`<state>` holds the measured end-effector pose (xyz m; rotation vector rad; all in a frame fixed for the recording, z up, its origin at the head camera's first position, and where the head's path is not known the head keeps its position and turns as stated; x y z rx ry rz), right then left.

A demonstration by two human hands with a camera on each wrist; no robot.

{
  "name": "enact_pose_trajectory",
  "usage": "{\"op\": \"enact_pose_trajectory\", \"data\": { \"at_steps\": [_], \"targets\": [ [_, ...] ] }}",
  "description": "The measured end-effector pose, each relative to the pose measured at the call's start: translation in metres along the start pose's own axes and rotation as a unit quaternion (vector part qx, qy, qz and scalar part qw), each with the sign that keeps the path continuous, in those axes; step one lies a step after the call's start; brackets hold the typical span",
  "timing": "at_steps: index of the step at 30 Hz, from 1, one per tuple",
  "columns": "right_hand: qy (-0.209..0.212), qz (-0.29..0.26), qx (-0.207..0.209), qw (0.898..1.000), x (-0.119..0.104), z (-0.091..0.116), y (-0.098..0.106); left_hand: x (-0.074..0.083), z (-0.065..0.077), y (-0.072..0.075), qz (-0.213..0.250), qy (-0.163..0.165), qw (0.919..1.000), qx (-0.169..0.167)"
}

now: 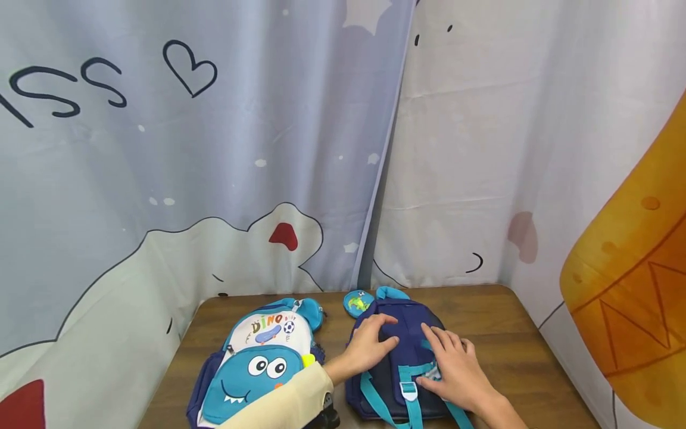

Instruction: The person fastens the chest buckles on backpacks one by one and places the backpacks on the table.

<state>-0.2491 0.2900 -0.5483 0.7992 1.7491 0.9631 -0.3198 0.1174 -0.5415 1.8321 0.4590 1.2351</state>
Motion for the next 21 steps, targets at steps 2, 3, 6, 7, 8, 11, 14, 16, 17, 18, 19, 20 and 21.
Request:
{"op": "enact_pose_trajectory", "data": {
  "at_steps": [2,3,6,7,8,11,14,16,17,18,19,20,21],
  "targets": [
    [-0.012,-0.008,-0.005,1.000,0.008,0.005,-0.001,0.005,0.002,-0.005,-0.002,-0.014,0.9999,-0.004],
    [-0.015,-0.009,-0.005,1.000,0.012,0.007,-0.002,0.007,0.003,-0.007,-0.005,-0.020,0.9998,-0.006],
    [-0.023,-0.006,-0.003,1.000,0.021,0.012,-0.003,0.014,0.006,-0.015,-0.015,-0.035,0.9991,-0.020],
    [-0.025,-0.005,-0.001,1.000,0.023,0.013,-0.003,0.016,0.007,-0.018,-0.019,-0.041,0.9987,-0.023],
    [-0.028,-0.004,0.000,1.000,0.026,0.014,-0.003,0.019,0.007,-0.020,-0.023,-0.047,0.9983,-0.025],
    [-0.039,-0.003,-0.001,0.999,0.032,0.015,-0.005,0.026,0.008,-0.025,-0.034,-0.067,0.9968,-0.027],
    [-0.054,-0.002,-0.010,0.998,0.039,0.017,-0.010,0.033,0.010,-0.030,-0.049,-0.096,0.9933,-0.041],
    [-0.065,0.000,-0.016,0.998,0.043,0.018,-0.014,0.040,0.011,-0.034,-0.071,-0.124,0.9881,-0.055],
    [-0.069,0.000,-0.018,0.997,0.045,0.019,-0.016,0.044,0.011,-0.036,-0.087,-0.139,0.9843,-0.064],
    [-0.072,0.000,-0.020,0.997,0.047,0.020,-0.017,0.047,0.012,-0.038,-0.103,-0.155,0.9800,-0.072],
    [-0.074,0.000,-0.020,0.997,0.048,0.021,-0.018,0.051,0.012,-0.040,-0.120,-0.169,0.9752,-0.078],
    [-0.076,-0.002,-0.020,0.997,0.050,0.022,-0.019,0.055,0.012,-0.042,-0.141,-0.185,0.9689,-0.084],
    [-0.077,-0.004,-0.020,0.997,0.051,0.022,-0.019,0.059,0.012,-0.044,-0.166,-0.202,0.9612,-0.088]
  ]
}}
Point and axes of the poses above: each hand's wrist, its own z-axis away from the middle knuckle, its own y-axis out of the back of the hand, x = y × z, the point moved 9 cm from there along -z, towards the middle knuckle, and after that the axes turned 12 degrees about -z, right-handed, at the moved point
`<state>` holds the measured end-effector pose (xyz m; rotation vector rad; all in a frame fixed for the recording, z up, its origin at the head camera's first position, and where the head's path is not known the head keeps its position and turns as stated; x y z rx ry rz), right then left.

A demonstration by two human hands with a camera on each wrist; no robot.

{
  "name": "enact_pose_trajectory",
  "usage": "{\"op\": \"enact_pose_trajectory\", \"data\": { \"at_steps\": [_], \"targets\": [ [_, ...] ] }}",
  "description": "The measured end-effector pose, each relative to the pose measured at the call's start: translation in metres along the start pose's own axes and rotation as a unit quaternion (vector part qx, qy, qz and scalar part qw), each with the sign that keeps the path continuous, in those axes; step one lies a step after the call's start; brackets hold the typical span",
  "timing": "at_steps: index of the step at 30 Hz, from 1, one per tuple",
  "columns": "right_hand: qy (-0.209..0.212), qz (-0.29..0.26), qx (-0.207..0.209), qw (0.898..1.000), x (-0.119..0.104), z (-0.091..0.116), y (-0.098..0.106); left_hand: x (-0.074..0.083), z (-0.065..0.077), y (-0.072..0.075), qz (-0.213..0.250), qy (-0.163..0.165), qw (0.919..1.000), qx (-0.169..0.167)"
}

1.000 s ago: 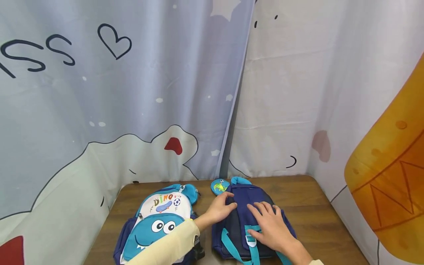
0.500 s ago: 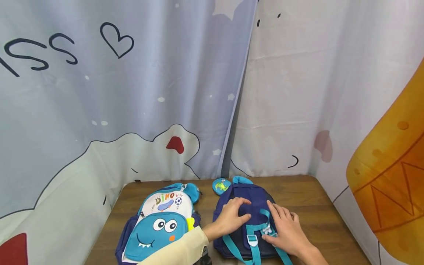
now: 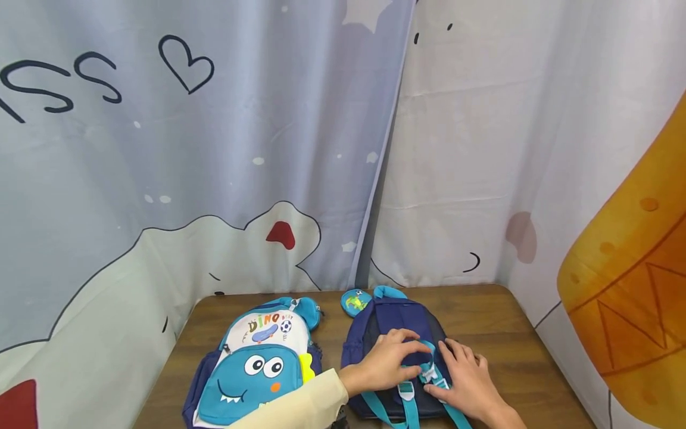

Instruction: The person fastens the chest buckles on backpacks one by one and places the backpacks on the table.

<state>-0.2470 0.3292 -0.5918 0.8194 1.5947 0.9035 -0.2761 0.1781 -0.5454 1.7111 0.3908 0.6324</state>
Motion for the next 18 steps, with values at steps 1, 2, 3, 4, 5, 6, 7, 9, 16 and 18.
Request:
{"op": "enact_pose_trajectory", "data": {
  "at_steps": [1,2,3,4,5,6,7,9,16,18],
  "targets": [
    [-0.002,-0.003,0.000,1.000,0.001,0.000,0.000,0.004,-0.003,-0.001,-0.027,-0.015,0.9995,-0.008],
    [-0.002,-0.005,0.000,1.000,0.002,0.001,-0.001,0.008,-0.005,-0.002,-0.057,-0.029,0.9978,-0.016],
    [-0.004,-0.008,-0.001,1.000,0.002,0.001,-0.001,0.012,-0.008,-0.003,-0.086,-0.041,0.9951,-0.025],
    [-0.005,-0.010,-0.003,1.000,0.003,0.001,-0.002,0.015,-0.010,-0.005,-0.119,-0.054,0.9909,-0.033],
    [-0.008,-0.013,-0.006,1.000,0.003,0.001,-0.003,0.018,-0.013,-0.006,-0.151,-0.065,0.9856,-0.040],
    [-0.009,-0.014,-0.009,1.000,0.003,0.002,-0.004,0.021,-0.016,-0.008,-0.177,-0.074,0.9803,-0.045],
    [-0.011,-0.015,-0.013,1.000,0.003,0.002,-0.005,0.023,-0.018,-0.010,-0.200,-0.079,0.9753,-0.052],
    [-0.014,-0.015,-0.019,1.000,0.003,0.002,-0.007,0.026,-0.023,-0.014,-0.229,-0.088,0.9677,-0.060],
    [-0.015,-0.013,-0.011,1.000,0.003,0.003,-0.004,0.027,-0.035,-0.025,-0.269,-0.074,0.9569,-0.080],
    [-0.017,-0.014,-0.005,1.000,0.005,0.004,-0.004,0.027,-0.037,-0.029,-0.280,-0.069,0.9528,-0.093]
  ]
}}
Point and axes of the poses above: each hand's wrist, its own z-axis away from the middle knuckle, its own y-axis out of the back of the hand, x = y × z, the point moved 9 cm from there along -z, towards the middle knuckle, and after that the axes turned 12 degrees about -z, right-handed, at the moved point
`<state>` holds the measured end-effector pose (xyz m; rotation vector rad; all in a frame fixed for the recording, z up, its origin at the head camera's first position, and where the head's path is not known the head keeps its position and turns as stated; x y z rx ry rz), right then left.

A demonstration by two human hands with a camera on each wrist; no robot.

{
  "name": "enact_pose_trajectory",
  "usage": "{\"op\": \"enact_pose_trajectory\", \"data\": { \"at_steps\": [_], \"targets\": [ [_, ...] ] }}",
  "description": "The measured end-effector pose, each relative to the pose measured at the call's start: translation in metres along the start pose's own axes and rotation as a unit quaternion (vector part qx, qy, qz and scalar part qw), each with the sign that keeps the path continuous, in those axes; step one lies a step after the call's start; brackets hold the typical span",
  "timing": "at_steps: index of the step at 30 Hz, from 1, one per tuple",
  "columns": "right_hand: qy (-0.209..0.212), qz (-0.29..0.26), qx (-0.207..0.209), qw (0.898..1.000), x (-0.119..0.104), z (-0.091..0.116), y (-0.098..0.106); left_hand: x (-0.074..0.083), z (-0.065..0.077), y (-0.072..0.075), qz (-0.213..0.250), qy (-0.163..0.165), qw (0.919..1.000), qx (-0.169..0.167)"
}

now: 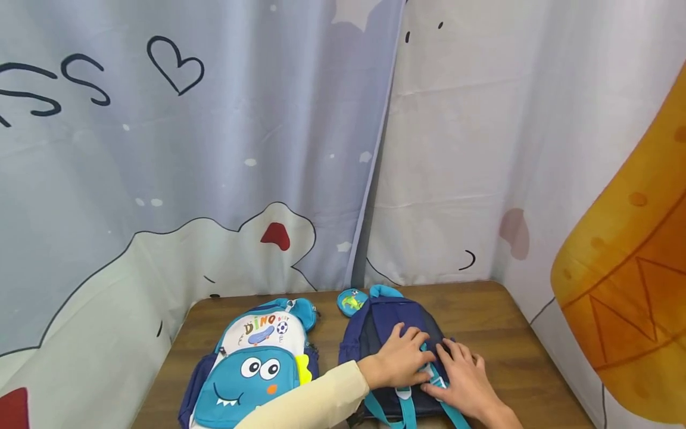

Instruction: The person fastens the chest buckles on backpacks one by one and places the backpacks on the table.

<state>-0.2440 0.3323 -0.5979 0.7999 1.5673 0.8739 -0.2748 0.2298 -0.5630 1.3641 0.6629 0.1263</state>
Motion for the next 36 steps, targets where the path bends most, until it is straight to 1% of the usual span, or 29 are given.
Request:
{"op": "enact_pose_trajectory", "data": {
  "at_steps": [2,4,7,10,13,19,27,32,36],
  "targets": [
    [0.003,0.000,0.004,1.000,0.000,0.000,-0.001,0.001,-0.001,-0.004,-0.011,0.002,0.9998,-0.014],
    [0.004,-0.002,0.004,1.000,0.001,0.000,-0.002,0.002,-0.001,-0.008,-0.015,0.004,0.9997,-0.019],
    [-0.001,-0.006,-0.003,1.000,0.000,-0.001,-0.003,-0.002,0.000,-0.011,-0.011,0.010,0.9996,-0.022],
    [-0.004,-0.006,-0.011,1.000,-0.001,-0.003,-0.004,-0.009,0.003,-0.014,0.004,0.023,0.9994,-0.025],
    [-0.004,-0.003,-0.011,1.000,-0.002,-0.005,-0.003,-0.015,0.006,-0.016,0.023,0.034,0.9987,-0.029],
    [0.009,0.004,-0.006,1.000,-0.007,-0.007,-0.007,-0.023,0.014,-0.021,0.059,0.046,0.9963,-0.040],
    [0.058,0.008,0.021,0.998,-0.024,-0.010,-0.004,-0.034,0.023,-0.023,0.090,0.067,0.9931,-0.033],
    [0.063,0.002,0.011,0.998,-0.031,-0.013,-0.005,-0.041,0.030,-0.027,0.118,0.088,0.9888,-0.024],
    [0.063,-0.004,0.001,0.998,-0.036,-0.014,-0.007,-0.044,0.036,-0.030,0.144,0.098,0.9846,-0.015]
  ]
}}
Point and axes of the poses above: each hand's wrist, its own z-axis away from the middle knuckle, its own y-axis out of the back of the hand, x = y × z, the point moved 9 cm from there along -z, towards the middle knuckle, and after that the axes turned 12 degrees about -z, right-handed, at the moved point
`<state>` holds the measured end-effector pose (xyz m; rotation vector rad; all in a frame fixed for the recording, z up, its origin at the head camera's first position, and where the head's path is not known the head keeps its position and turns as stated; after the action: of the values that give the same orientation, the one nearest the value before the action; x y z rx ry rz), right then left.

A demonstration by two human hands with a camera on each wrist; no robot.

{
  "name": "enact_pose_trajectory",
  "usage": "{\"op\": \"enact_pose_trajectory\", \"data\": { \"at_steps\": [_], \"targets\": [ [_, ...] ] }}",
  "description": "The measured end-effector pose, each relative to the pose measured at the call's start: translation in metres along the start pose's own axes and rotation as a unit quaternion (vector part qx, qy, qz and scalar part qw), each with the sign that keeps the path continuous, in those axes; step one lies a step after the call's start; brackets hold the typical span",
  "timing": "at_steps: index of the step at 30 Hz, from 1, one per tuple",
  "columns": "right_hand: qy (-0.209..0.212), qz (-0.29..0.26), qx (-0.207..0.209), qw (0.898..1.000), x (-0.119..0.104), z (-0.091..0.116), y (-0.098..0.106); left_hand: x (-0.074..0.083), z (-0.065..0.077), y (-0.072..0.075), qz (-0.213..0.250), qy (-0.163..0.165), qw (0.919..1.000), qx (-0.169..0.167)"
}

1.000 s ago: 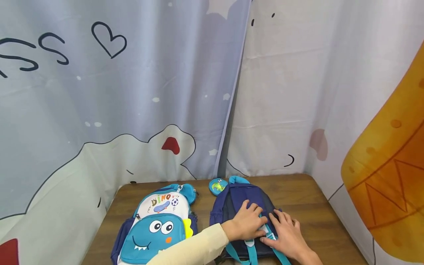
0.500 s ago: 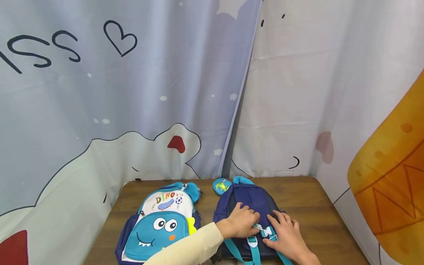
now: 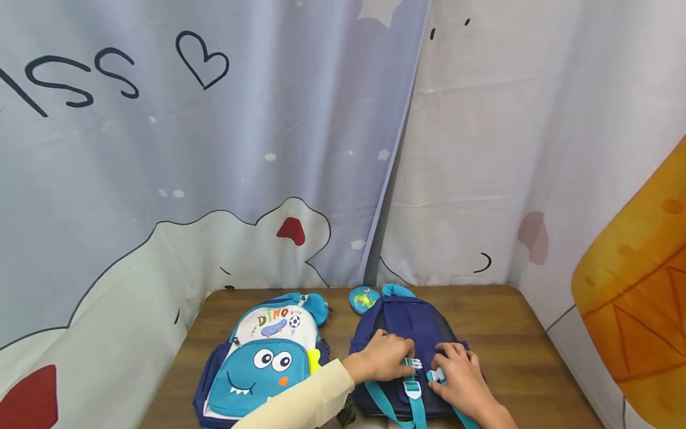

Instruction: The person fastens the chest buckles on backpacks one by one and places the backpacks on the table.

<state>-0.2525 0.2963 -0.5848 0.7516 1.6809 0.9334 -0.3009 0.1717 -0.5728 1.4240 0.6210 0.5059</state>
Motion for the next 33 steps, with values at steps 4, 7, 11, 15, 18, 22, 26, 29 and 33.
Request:
{"op": "enact_pose_trajectory", "data": {
  "at_steps": [4,7,11,15,18,22,26,29,33],
  "targets": [
    [0.018,0.023,-0.002,1.000,-0.005,-0.002,0.001,-0.002,0.005,0.004,0.031,0.006,0.9994,0.013],
    [0.031,0.044,-0.005,0.999,-0.009,-0.004,0.001,-0.003,0.008,0.007,0.054,0.010,0.9982,0.025],
    [0.031,0.035,-0.017,0.999,-0.012,-0.006,-0.001,-0.005,0.011,0.007,0.074,0.015,0.9964,0.038],
    [0.020,-0.021,-0.042,0.999,-0.015,-0.007,-0.006,-0.005,0.014,0.008,0.084,0.015,0.9951,0.051],
    [0.011,-0.048,-0.058,0.997,-0.017,-0.007,-0.010,-0.005,0.016,0.007,0.085,0.014,0.9946,0.057],
    [0.002,-0.040,-0.064,0.997,-0.016,-0.009,-0.012,-0.008,0.018,0.007,0.088,0.016,0.9943,0.058],
    [-0.009,-0.034,-0.066,0.997,-0.011,-0.010,-0.013,-0.012,0.020,0.007,0.095,0.022,0.9936,0.056],
    [-0.006,-0.034,-0.059,0.998,-0.008,-0.011,-0.011,-0.013,0.023,0.008,0.099,0.025,0.9930,0.059],
    [0.006,-0.049,-0.039,0.998,-0.007,-0.013,-0.005,-0.015,0.025,0.009,0.105,0.028,0.9918,0.068]
  ]
}}
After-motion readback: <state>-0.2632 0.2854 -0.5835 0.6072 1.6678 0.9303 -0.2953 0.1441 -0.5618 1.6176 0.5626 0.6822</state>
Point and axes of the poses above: each hand's wrist, its own z-axis away from the middle knuckle, its own y-axis out of the back of the hand, x = y × z, the point moved 9 cm from there along -z, towards the middle knuckle, and after that the axes turned 12 degrees about -z, right-handed, at the moved point
